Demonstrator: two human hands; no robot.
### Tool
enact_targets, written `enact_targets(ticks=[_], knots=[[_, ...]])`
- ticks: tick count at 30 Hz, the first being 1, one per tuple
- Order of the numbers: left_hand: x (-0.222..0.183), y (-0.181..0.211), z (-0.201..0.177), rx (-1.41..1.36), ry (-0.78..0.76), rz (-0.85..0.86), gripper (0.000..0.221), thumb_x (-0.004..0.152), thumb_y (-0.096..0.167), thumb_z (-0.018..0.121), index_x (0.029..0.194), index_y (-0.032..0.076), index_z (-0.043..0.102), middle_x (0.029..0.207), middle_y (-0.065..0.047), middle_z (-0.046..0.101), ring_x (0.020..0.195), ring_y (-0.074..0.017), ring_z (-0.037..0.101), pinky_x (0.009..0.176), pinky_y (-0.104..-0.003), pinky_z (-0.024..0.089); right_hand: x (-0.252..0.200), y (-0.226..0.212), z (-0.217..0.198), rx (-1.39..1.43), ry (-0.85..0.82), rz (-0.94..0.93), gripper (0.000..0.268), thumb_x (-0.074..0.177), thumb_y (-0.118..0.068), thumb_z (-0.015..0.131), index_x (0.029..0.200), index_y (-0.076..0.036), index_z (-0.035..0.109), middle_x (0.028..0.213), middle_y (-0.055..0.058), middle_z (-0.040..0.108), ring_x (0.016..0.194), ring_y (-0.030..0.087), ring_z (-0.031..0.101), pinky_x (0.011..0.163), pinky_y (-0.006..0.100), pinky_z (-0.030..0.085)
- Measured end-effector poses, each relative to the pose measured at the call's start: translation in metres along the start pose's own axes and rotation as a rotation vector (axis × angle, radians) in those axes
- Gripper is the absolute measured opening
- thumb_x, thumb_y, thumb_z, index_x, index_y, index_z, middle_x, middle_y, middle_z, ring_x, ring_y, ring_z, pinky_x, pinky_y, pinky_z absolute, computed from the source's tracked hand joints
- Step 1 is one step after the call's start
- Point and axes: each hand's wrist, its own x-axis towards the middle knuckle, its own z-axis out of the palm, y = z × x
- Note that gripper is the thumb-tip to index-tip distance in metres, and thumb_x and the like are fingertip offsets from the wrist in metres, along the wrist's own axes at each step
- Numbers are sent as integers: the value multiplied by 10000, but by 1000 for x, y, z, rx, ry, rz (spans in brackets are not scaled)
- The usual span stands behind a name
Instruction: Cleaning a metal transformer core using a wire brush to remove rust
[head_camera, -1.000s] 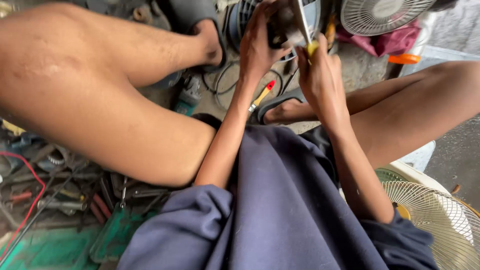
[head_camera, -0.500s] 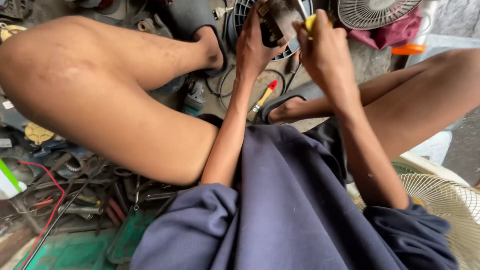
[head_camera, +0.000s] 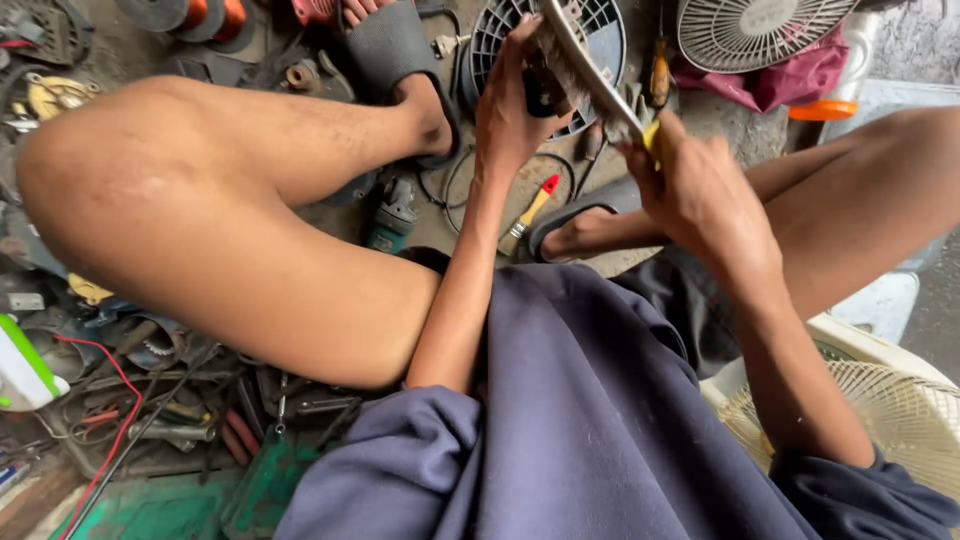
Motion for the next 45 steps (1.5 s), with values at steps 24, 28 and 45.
enact_targets(ticks=[24, 28, 45], knots=[[0, 2, 5, 6, 33, 38, 1092, 600, 110, 1103, 1467, 129, 438, 1503, -86, 565, 1469, -299, 532, 1297, -403, 458, -9, -9, 16, 81, 23, 4, 244, 1088, -85, 649, 1059, 109, 505, 677, 228, 647, 432, 383, 576, 444, 498, 438], [6, 17, -1, -123, 51, -15, 1002, 660, 139, 977, 1484, 167, 407, 1460, -39, 594, 1330, -281, 667, 1124, -332, 566, 38, -10, 50, 248, 160, 69, 248, 1057, -49, 594, 1190, 93, 441, 751, 292, 648, 543, 501, 553, 509, 576, 380], [-1, 11, -12, -125, -36, -10, 1013, 747, 167, 1028, 1531, 145, 387, 1565, -38, 505, 1487, -259, 535, 1295, -356, 428, 28, 1, 3, 137, 182, -68, 293, 1073, -29, 659, 1248, 177, 547, 732, 278, 659, 515, 447, 568, 481, 500, 409]])
